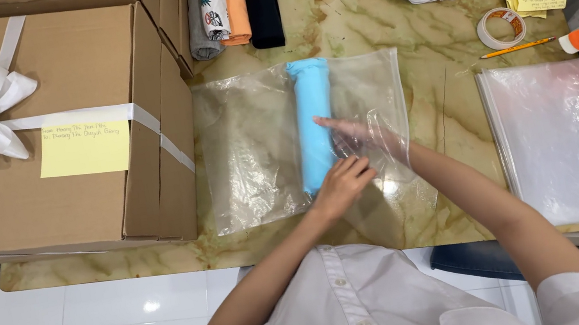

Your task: The person ties a white ribbon into a bow on a cardboard box, writes on a yellow sticky note with a pencil, and places the note on the box. They then stack the box and wrap a folded blue cloth in a clear plastic bag.

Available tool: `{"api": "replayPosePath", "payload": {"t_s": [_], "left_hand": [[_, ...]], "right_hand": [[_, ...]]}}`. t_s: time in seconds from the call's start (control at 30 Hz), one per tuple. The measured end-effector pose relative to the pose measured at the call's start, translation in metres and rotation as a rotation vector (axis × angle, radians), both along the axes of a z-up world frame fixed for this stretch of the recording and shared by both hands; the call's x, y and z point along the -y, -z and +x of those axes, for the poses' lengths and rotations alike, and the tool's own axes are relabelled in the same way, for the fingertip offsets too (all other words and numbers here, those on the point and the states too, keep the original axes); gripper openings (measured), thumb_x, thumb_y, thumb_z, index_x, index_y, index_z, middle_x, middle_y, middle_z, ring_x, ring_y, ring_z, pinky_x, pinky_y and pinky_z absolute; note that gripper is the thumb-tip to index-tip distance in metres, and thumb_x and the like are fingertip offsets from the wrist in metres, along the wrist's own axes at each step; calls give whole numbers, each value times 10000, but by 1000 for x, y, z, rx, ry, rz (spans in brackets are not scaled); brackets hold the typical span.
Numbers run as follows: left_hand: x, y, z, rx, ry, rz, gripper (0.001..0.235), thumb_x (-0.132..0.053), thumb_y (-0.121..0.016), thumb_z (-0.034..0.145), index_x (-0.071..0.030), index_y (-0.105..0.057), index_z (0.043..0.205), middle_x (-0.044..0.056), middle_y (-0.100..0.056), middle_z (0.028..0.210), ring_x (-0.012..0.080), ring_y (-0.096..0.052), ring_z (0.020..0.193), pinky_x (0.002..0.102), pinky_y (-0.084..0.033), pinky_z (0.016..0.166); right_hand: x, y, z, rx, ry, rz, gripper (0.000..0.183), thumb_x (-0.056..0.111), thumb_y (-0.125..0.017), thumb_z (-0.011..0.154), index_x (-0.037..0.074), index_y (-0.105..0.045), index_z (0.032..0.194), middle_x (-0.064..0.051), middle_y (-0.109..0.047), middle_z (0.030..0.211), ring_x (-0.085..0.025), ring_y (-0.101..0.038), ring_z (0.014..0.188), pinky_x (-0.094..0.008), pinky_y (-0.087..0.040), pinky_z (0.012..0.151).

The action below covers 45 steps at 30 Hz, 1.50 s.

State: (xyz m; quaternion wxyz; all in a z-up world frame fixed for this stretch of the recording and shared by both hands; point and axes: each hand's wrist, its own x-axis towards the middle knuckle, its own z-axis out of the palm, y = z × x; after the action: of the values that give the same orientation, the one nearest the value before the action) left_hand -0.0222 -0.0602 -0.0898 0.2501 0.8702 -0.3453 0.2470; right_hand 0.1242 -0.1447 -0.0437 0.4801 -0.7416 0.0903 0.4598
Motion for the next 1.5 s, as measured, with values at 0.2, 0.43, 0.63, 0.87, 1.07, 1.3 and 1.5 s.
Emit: {"api": "replayPosePath", "payload": {"t_s": [0.2,0.43,0.63,0.87,1.07,1.3,1.5], "left_hand": [[-2,-4,14,-220,118,-51,128,-134,-655,935,-103,-672,1058,84,-616,1032,284,-614,958,364,-541,799],[-48,-39,47,-381,-26,-117,417,-530,-591,954,-132,-681,1042,75,-599,1130,290,-595,1112,464,-487,962],[-43,-54,103,-551,-428,319,626,-415,-446,1086,-106,-268,1600,203,-92,1693,351,-78,1575,555,-40,1259],[-21,-28,152,-452,-519,1045,823,-707,-211,1003,-148,-279,1603,146,-115,1699,333,25,1577,525,104,1271],[-11,-52,158,-600,-613,1248,894,-720,-35,990,-113,-287,1595,76,-252,1675,289,-65,1574,493,164,1255],[-24,35,142,-467,-545,265,984,-722,-210,974,97,-310,1510,333,-194,1630,419,-163,1548,471,-24,1295],[-42,50,168,-568,-425,267,842,-677,-348,975,-2,-404,1475,279,-261,1603,404,-188,1536,500,-140,1283]], "right_hand": [[-1,71,-5,90,-93,297,1024,715,-660,831,-39,-426,1483,-241,-560,1375,-356,-581,1235,-495,-489,1038],[128,126,30,235,437,627,536,374,-695,935,-1,-585,1303,-148,-710,1134,-255,-725,989,-439,-607,820],[149,26,4,245,750,186,834,818,-390,963,129,-503,1419,-142,-643,1258,-303,-654,1129,-462,-543,938],[112,63,41,428,525,-173,877,721,-749,813,56,-457,1305,-194,-516,1174,-382,-660,1038,-513,-457,930],[86,96,23,743,292,-733,353,497,-529,1039,151,-581,1090,-210,-725,881,-445,-718,949,-551,-541,811],[85,79,-8,882,239,-742,267,408,-463,1090,146,-514,1091,-240,-721,823,-468,-721,837,-567,-558,761],[99,98,-17,917,256,-770,291,478,-487,1073,191,-530,1089,-195,-715,744,-448,-724,770,-559,-560,699]]}}
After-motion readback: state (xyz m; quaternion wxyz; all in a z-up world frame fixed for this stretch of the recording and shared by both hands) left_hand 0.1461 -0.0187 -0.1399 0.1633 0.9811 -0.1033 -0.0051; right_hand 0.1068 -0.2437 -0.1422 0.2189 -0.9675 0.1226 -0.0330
